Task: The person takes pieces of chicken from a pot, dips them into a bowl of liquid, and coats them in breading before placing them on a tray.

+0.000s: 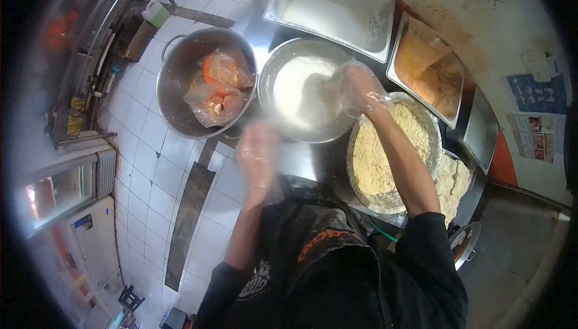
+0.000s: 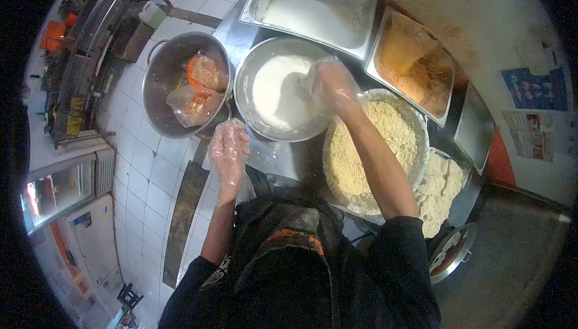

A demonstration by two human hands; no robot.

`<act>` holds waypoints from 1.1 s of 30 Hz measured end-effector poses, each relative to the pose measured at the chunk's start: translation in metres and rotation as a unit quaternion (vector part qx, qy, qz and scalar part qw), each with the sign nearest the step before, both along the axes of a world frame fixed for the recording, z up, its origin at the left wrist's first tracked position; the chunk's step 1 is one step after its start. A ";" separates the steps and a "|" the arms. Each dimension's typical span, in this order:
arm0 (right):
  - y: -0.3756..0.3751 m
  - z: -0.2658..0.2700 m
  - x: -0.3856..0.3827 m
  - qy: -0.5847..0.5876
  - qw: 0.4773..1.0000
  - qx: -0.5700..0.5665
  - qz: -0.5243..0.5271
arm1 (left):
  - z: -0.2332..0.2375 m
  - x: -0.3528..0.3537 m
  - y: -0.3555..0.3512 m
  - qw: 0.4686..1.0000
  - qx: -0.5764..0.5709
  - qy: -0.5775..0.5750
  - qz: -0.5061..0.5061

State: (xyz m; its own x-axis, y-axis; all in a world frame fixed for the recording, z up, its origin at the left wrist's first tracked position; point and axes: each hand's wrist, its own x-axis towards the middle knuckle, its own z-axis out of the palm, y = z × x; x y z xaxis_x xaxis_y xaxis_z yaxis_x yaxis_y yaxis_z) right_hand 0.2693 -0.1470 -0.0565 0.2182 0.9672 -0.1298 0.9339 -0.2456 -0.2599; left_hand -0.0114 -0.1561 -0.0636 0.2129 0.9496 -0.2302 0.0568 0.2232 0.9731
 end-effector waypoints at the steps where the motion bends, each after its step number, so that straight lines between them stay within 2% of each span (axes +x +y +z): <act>1: -0.002 0.010 0.000 0.053 0.999 0.003 -0.008 | -0.007 0.000 0.000 1.000 0.010 0.004 0.000; 2: -0.005 0.005 0.007 0.005 0.999 0.039 0.036 | -0.010 0.000 -0.001 1.000 0.019 0.008 -0.001; 3: -0.004 0.017 0.003 0.004 0.999 0.039 0.032 | -0.011 0.000 0.000 1.000 0.019 0.007 -0.005; 5: 0.005 0.078 -0.015 0.089 0.979 -0.115 -0.140 | -0.011 0.001 -0.001 0.999 0.031 0.005 -0.016; 6: 0.003 0.114 -0.023 0.094 0.982 -0.112 -0.121 | -0.009 0.002 -0.001 0.999 0.031 0.005 -0.019; 7: 0.000 0.114 -0.020 0.095 0.981 -0.111 -0.125 | -0.006 0.004 -0.001 0.999 0.026 -0.002 -0.019; 8: -0.006 0.114 -0.014 0.076 0.995 0.022 -0.065 | -0.004 0.005 -0.001 1.000 0.020 -0.011 -0.020; 9: -0.008 0.119 -0.014 0.055 0.986 0.155 -0.003 | -0.001 0.007 -0.002 0.999 0.020 -0.011 -0.023; 12: -0.015 0.141 -0.023 0.076 0.986 0.143 -0.039 | 0.001 0.010 -0.005 1.000 0.008 -0.018 -0.021; 13: -0.013 0.137 -0.028 0.076 0.986 0.143 -0.040 | -0.001 0.009 -0.006 1.000 0.014 -0.007 -0.021; 15: -0.008 0.114 -0.038 0.229 0.958 0.116 -0.125 | -0.007 0.010 -0.008 1.000 0.022 0.005 -0.020; 16: -0.007 0.082 -0.035 0.241 0.956 0.129 -0.103 | -0.011 0.011 -0.010 0.999 0.025 0.007 -0.027; 17: -0.004 0.041 -0.025 0.131 0.983 0.116 -0.059 | -0.015 0.011 -0.012 0.999 0.028 0.010 -0.035; 19: -0.003 0.020 -0.031 0.205 0.971 0.099 -0.073 | -0.022 0.008 -0.017 0.995 0.058 0.044 -0.062; 20: -0.002 0.009 -0.029 0.203 0.970 0.104 -0.078 | -0.026 0.010 -0.016 0.990 0.089 0.071 -0.080; 23: -0.015 -0.033 -0.028 0.234 0.960 0.119 -0.102 | -0.019 0.016 -0.025 0.989 0.082 0.062 -0.103; 24: -0.017 -0.044 -0.027 0.277 0.941 0.167 -0.101 | -0.021 0.016 -0.028 0.988 0.082 0.059 -0.120; 25: -0.019 -0.043 -0.026 0.316 0.918 0.217 -0.100 | -0.025 0.017 -0.031 0.982 0.092 0.058 -0.152; 27: -0.028 -0.042 -0.032 0.323 0.905 0.217 -0.174 | -0.024 0.026 -0.040 0.973 0.098 0.053 -0.204; 29: -0.030 -0.039 -0.027 0.387 0.900 0.159 -0.121 | 0.002 0.049 -0.050 0.902 0.240 0.097 -0.346; 30: -0.032 -0.031 -0.031 0.382 0.899 0.164 -0.136 | 0.023 0.066 -0.056 0.872 0.229 0.132 -0.413; 31: -0.036 -0.017 -0.042 0.416 0.877 0.176 -0.167 | 0.047 0.088 -0.059 0.814 0.190 0.224 -0.501; 32: -0.038 -0.009 -0.047 0.448 0.852 0.189 -0.194 | 0.042 0.106 -0.065 0.760 0.221 0.247 -0.558; 33: -0.037 -0.009 -0.046 0.446 0.850 0.195 -0.203 | 0.033 0.122 -0.071 0.700 0.253 0.269 -0.611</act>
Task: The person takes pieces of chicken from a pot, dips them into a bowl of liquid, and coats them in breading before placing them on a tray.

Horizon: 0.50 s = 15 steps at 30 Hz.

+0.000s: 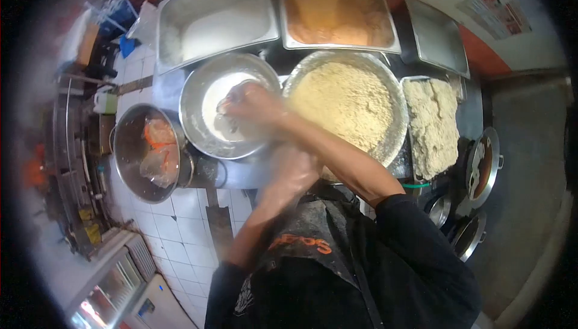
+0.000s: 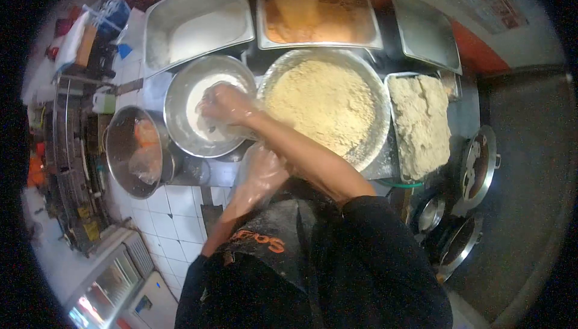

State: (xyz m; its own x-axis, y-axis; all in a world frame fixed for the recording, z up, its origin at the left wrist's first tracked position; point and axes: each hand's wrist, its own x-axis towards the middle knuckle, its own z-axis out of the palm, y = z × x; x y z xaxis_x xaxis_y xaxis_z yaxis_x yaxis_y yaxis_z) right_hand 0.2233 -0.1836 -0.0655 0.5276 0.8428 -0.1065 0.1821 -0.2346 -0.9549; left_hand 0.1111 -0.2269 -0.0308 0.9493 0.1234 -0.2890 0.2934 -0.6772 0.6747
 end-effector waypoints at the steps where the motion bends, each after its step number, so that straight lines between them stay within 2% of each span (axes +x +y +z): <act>1: 0.000 -0.001 0.000 -0.004 0.999 -0.003 0.035 | -0.049 0.011 -0.015 0.946 -0.302 -0.082 0.081; 2: 0.000 -0.001 0.002 -0.008 0.998 -0.005 0.069 | -0.096 0.022 -0.025 0.791 -0.572 -0.150 0.156; 3: -0.004 0.009 0.001 -0.052 0.997 0.008 0.062 | -0.103 0.045 -0.019 0.955 -0.260 -0.141 0.023; 4: -0.003 0.009 0.004 -0.054 0.997 0.010 0.052 | -0.108 0.071 -0.012 0.983 0.088 -0.119 -0.113; 6: -0.001 0.003 0.008 -0.155 0.979 -0.030 0.132 | -0.138 0.115 -0.010 0.971 0.188 -0.094 -0.115; 7: -0.005 -0.003 0.006 -0.119 0.988 0.025 0.096 | -0.131 0.121 -0.013 0.970 0.189 -0.095 -0.122; 10: 0.000 -0.009 0.006 -0.139 0.986 0.073 0.062 | -0.121 0.135 -0.027 0.975 0.161 -0.118 -0.095; 12: 0.001 -0.009 0.006 -0.132 0.987 0.067 0.058 | -0.120 0.124 -0.051 0.961 0.144 -0.170 -0.165; 13: 0.000 -0.005 0.005 -0.132 0.988 0.066 0.051 | -0.122 0.121 -0.061 0.961 0.144 -0.169 -0.167; 15: 0.000 -0.005 0.007 -0.130 0.988 0.066 0.047 | -0.128 0.113 -0.080 0.963 0.049 -0.125 -0.234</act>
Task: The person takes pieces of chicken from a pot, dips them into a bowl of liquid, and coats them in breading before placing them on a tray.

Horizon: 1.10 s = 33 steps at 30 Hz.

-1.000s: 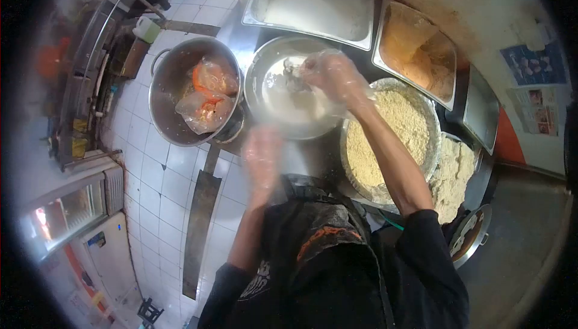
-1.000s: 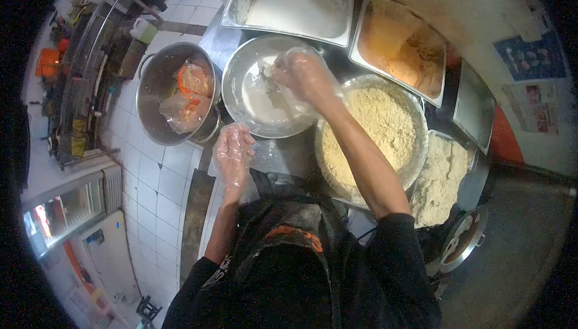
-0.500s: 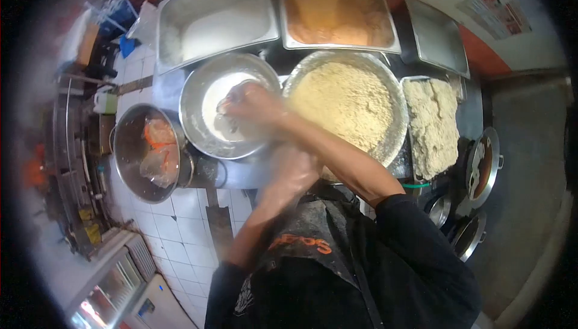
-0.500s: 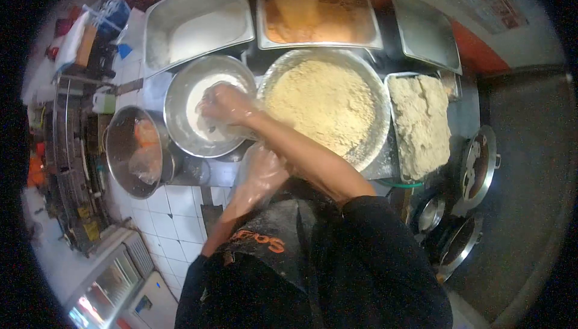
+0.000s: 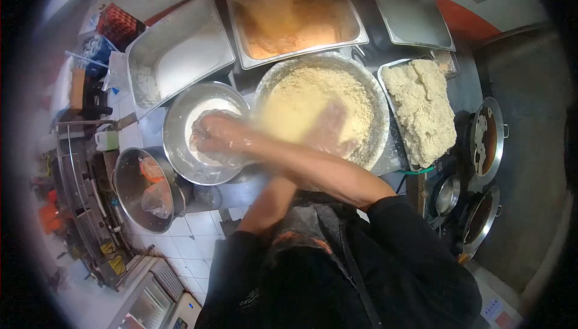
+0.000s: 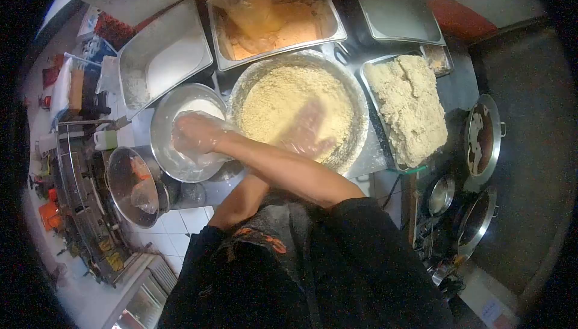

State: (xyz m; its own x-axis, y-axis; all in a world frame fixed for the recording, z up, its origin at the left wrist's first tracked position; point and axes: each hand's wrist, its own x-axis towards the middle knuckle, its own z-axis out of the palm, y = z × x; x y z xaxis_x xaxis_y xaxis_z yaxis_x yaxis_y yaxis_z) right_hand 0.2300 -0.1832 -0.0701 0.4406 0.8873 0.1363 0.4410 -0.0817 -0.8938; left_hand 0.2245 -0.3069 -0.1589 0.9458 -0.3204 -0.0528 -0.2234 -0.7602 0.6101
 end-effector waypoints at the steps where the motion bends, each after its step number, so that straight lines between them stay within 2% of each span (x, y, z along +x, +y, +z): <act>1: 0.002 -0.005 0.002 0.020 1.000 -0.006 0.002 | -0.006 -0.004 -0.009 1.000 0.001 0.002 0.005; 3: 0.005 -0.013 0.003 0.043 0.999 -0.011 0.015 | -0.015 -0.017 -0.023 0.998 -0.003 0.023 -0.053; 4: 0.003 -0.014 0.005 0.064 0.996 -0.043 0.034 | -0.013 -0.029 -0.028 0.999 -0.002 0.029 -0.047; 6: 0.000 -0.013 0.013 0.077 0.992 -0.074 0.060 | -0.012 -0.041 -0.033 0.991 0.128 -0.041 -0.029; 7: -0.003 -0.009 0.012 0.112 0.988 -0.092 0.058 | 0.001 -0.048 -0.027 0.991 0.126 -0.038 -0.024; 9: -0.009 0.004 0.016 0.174 0.975 -0.126 0.052 | 0.019 -0.060 -0.007 0.998 0.050 -0.017 -0.023; 11: -0.018 0.012 0.013 0.199 0.967 -0.155 0.030 | 0.028 -0.081 0.001 0.998 0.014 -0.057 0.000; 12: -0.018 0.009 0.013 0.181 0.968 -0.173 0.027 | 0.046 -0.093 0.007 0.935 -0.339 0.099 0.044; 13: -0.014 0.001 0.015 0.161 0.968 -0.189 0.024 | 0.055 -0.099 0.014 0.727 -0.641 0.233 0.078; 14: -0.012 -0.021 0.014 0.009 0.979 -0.191 0.072 | 0.044 -0.100 0.021 0.817 -0.550 0.171 0.017; 15: -0.013 -0.014 0.013 0.008 0.979 -0.192 0.075 | 0.040 -0.103 0.020 0.817 -0.551 0.169 0.018; 17: -0.025 0.018 0.016 0.143 0.953 -0.265 -0.039 | 0.037 -0.108 0.016 0.827 -0.497 0.255 0.060; 18: -0.036 0.032 0.019 0.141 0.952 -0.268 -0.038 | 0.047 -0.108 0.020 0.826 -0.500 0.253 0.060; 19: -0.052 0.046 0.022 0.148 0.962 -0.224 -0.043 | 0.068 -0.107 0.028 0.940 -0.275 0.203 -0.006; 20: -0.068 0.060 0.027 0.155 0.970 -0.180 -0.049 | 0.081 -0.105 0.032 0.987 -0.029 0.139 -0.072; 22: -0.096 0.094 0.036 0.217 0.959 -0.178 -0.044 | 0.086 -0.101 0.030 0.989 -0.025 0.136 -0.058; 24: -0.127 0.065 0.057 0.215 0.942 -0.243 -0.092 | 0.078 -0.101 0.018 0.991 -0.035 0.127 0.000; 26: -0.172 0.020 0.074 0.207 0.949 -0.172 -0.166 | 0.076 -0.099 0.021 0.992 -0.042 0.115 -0.010; 28: -0.197 0.013 0.086 0.138 0.920 -0.293 -0.220 | 0.080 -0.096 0.023 0.990 -0.041 0.137 -0.021; 29: -0.210 0.001 0.093 0.140 0.919 -0.292 -0.226 | 0.078 -0.096 0.022 0.989 -0.039 0.137 -0.028; 31: -0.234 -0.022 0.104 0.005 0.885 -0.433 -0.172 | 0.077 -0.093 0.022 0.989 -0.001 0.145 -0.032; 33: -0.262 -0.040 0.101 0.009 0.895 -0.389 -0.218 | 0.085 -0.089 0.023 0.988 0.005 0.153 -0.025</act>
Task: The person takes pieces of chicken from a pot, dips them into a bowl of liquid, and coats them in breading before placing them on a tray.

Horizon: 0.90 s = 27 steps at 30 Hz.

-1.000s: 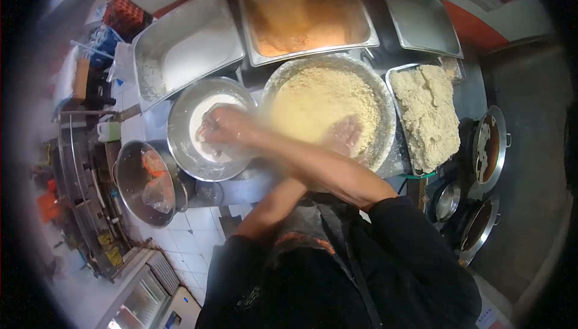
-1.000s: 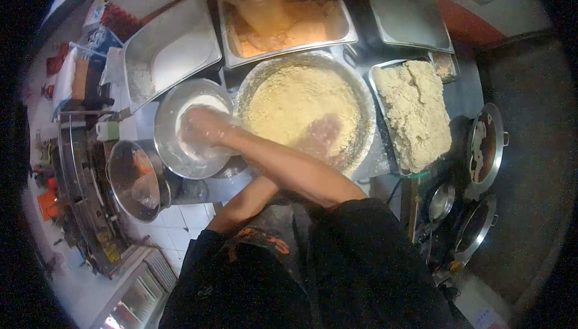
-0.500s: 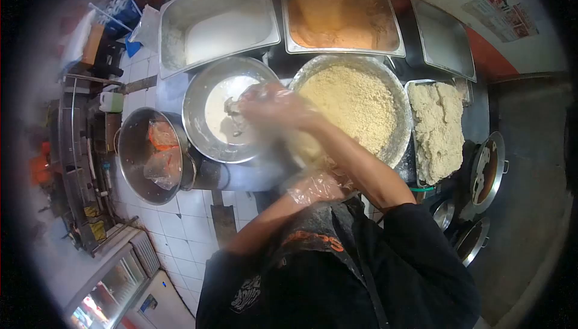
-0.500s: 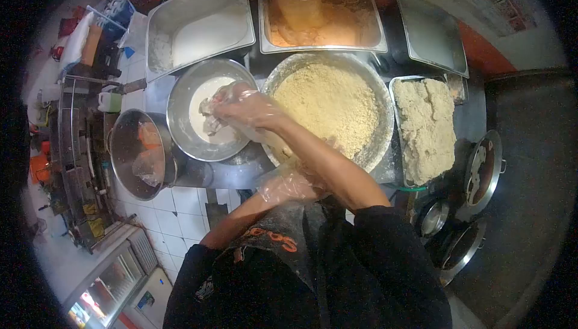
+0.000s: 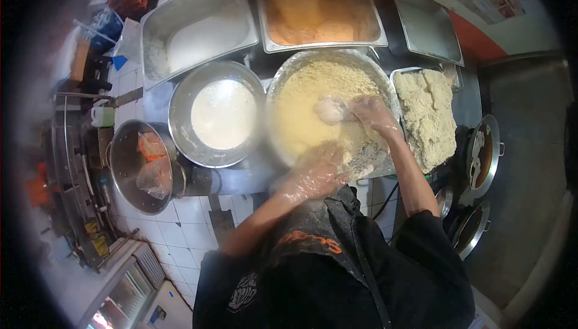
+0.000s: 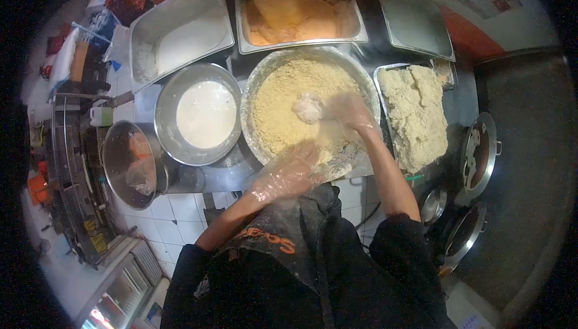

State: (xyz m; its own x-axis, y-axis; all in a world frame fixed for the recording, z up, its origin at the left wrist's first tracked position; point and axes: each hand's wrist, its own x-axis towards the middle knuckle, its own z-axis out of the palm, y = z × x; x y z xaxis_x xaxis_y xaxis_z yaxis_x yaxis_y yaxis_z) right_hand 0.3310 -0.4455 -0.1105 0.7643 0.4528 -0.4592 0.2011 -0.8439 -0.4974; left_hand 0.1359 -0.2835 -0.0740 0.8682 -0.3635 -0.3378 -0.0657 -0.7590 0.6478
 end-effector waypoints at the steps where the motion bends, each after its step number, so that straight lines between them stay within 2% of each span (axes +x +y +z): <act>1: -0.014 -0.012 -0.001 -0.074 0.996 0.046 0.032 | 0.004 0.001 0.001 1.000 0.007 0.010 0.012; 2: -0.028 -0.023 -0.002 -0.148 0.983 0.090 0.062 | 0.000 0.000 0.002 1.000 0.007 0.011 0.005; 3: -0.038 -0.023 -0.008 -0.147 0.984 0.089 0.055 | -0.003 0.000 0.002 0.997 0.056 -0.014 0.042; 4: -0.048 -0.023 -0.016 -0.199 0.975 0.081 0.065 | -0.006 0.000 0.002 0.991 0.104 -0.040 0.080; 5: -0.055 -0.024 -0.022 -0.249 0.963 0.073 0.076 | -0.009 0.003 0.002 0.991 0.103 -0.040 0.074; 6: -0.054 -0.024 -0.027 -0.248 0.963 0.071 0.071 | -0.001 0.013 0.007 0.991 0.095 0.007 0.096; 7: -0.043 -0.021 -0.034 -0.149 0.982 -0.050 0.107 | 0.013 0.024 0.012 0.988 0.086 0.053 0.119; 8: -0.030 -0.019 -0.042 -0.045 0.975 -0.168 0.141 | 0.029 0.030 0.017 0.982 0.077 0.100 0.141; 9: -0.008 0.008 -0.052 0.038 0.982 -0.165 0.085 | 0.062 0.032 0.025 0.990 0.038 0.085 0.107; 10: 0.012 0.034 -0.061 0.119 0.980 -0.158 0.029 | 0.037 0.033 0.017 0.990 0.039 0.086 0.103; 11: 0.013 0.028 -0.073 0.119 0.980 -0.157 0.026 | -0.010 0.036 0.005 0.964 0.031 0.170 0.204; 12: 0.012 0.016 -0.085 0.071 0.988 -0.138 -0.006 | -0.035 0.042 0.000 0.919 0.022 0.249 0.304; 13: 0.013 0.012 -0.091 0.024 0.992 -0.118 -0.037 | -0.025 0.049 0.005 0.920 0.024 0.247 0.304; 14: 0.010 0.011 -0.095 0.026 0.992 -0.117 -0.039 | -0.013 0.051 0.011 0.904 -0.050 0.265 0.333; 15: 0.008 0.015 -0.096 0.083 0.989 -0.047 -0.110 | -0.005 0.053 0.014 0.881 -0.124 0.281 0.360; 16: 0.007 0.019 -0.093 0.137 0.974 0.025 -0.178 | -0.009 0.053 0.013 0.882 -0.122 0.280 0.359; 17: 0.006 0.023 -0.082 0.137 0.974 0.027 -0.178 | -0.021 0.050 0.010 0.910 -0.107 0.085 0.392; 18: 0.001 0.028 -0.068 0.160 0.971 0.034 -0.176 | -0.036 0.041 0.005 0.902 -0.088 -0.110 0.409; 19: -0.003 0.032 -0.066 0.189 0.965 0.039 -0.175 | -0.066 0.018 0.008 0.903 -0.086 -0.101 0.409; 20: -0.002 0.041 -0.073 0.197 0.963 0.036 -0.178 | -0.104 -0.011 0.019 0.899 -0.244 0.019 0.364; 21: 0.002 0.050 -0.073 0.162 0.984 0.001 -0.077 | -0.123 -0.017 0.026 0.858 -0.394 0.127 0.303; 22: 0.008 0.055 -0.072 0.124 0.991 -0.034 0.024 | -0.111 -0.002 0.027 0.860 -0.394 0.124 0.300; 23: 0.022 0.035 -0.077 0.101 0.977 -0.147 0.120 | -0.098 0.012 0.024 0.972 -0.158 0.090 0.149; 24: 0.019 0.001 -0.083 0.100 0.977 -0.146 0.117 | -0.089 0.023 0.023 0.995 0.092 0.043 -0.015; 25: 0.013 -0.040 -0.091 0.135 0.982 -0.123 0.041 | -0.135 -0.001 0.026 0.978 -0.027 -0.206 0.036; 26: 0.008 -0.059 -0.104 0.175 0.979 -0.099 -0.036 | -0.130 -0.002 0.019 0.978 -0.028 -0.202 0.035; 27: 0.005 -0.004 -0.105 0.193 0.973 0.009 -0.126 | -0.118 0.005 0.009 0.986 -0.051 -0.061 0.147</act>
State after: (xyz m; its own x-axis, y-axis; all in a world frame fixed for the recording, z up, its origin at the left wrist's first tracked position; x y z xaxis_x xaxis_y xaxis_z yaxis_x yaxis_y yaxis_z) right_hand 0.2264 -0.4401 -0.1143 0.6238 0.2843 -0.7280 -0.2157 -0.8327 -0.5100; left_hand 0.1409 -0.2740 -0.1915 0.9729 -0.1164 -0.1996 0.0659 -0.6879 0.7228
